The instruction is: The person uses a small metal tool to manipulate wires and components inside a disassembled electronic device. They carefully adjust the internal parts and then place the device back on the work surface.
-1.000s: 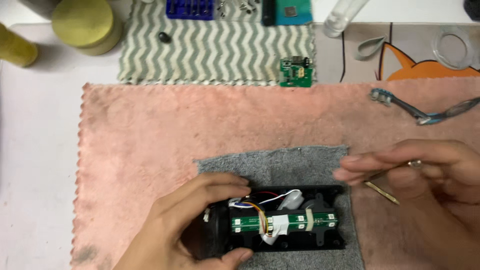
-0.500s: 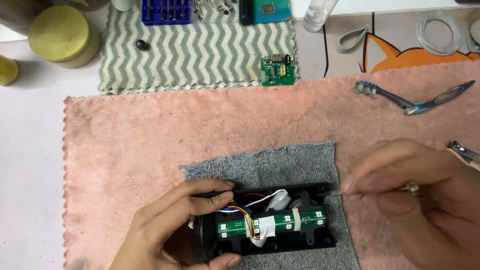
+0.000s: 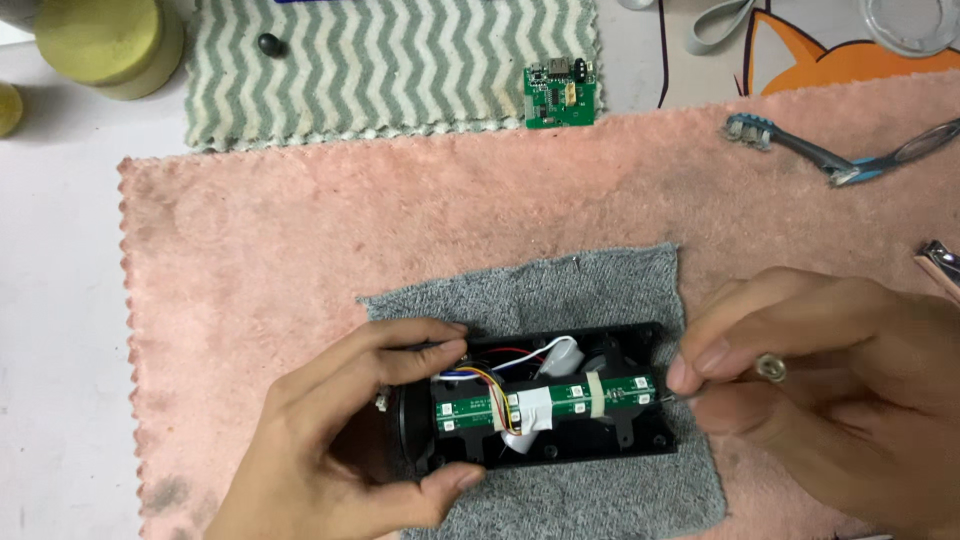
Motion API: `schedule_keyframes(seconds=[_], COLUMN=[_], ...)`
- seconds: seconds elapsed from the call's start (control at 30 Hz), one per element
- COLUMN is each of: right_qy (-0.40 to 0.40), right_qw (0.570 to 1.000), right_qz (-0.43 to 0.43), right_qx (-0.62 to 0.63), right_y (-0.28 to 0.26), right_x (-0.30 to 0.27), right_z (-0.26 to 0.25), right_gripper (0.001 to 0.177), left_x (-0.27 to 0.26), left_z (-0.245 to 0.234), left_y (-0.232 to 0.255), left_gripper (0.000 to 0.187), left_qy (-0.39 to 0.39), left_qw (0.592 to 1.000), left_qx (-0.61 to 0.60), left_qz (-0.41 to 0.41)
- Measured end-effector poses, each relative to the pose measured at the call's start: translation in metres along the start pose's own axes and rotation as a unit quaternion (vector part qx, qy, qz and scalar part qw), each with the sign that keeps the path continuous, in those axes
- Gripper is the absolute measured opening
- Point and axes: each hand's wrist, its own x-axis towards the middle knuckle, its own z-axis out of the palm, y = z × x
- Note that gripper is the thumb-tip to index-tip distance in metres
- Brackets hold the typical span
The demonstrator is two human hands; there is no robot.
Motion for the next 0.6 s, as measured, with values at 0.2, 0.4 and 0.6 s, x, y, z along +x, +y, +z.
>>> schedule_keyframes(seconds=[0.2, 0.4, 0.6], right_qy=[0.008, 0.015, 0.035], right_qw=[1.0, 1.0, 0.999], right_qz=[0.004, -0.01, 0.022], right_qx=[-0.02, -0.023, 0.003], right_y=[-0.0086, -0.0047, -0.0042], right_x=[0.0013, 0.0012, -0.0031], right_z=[0.0018, 0.0027, 0.0067], right_gripper=[0.032, 0.032, 0.024], left_x=[-0.0018, 0.0008, 0.0002], left_z=[0.0001, -0.0018, -0.0025], left_y=[-0.0024, -0.0004, 0.0002], left_gripper=[0.063, 0.062, 0.059], left_qy=[-0.007, -0.014, -0.011], left_qw=[1.0, 1.0, 1.0], left_qx=[-0.003, 0.017, 0.001], left_qz=[0.003, 0.017, 0.01])
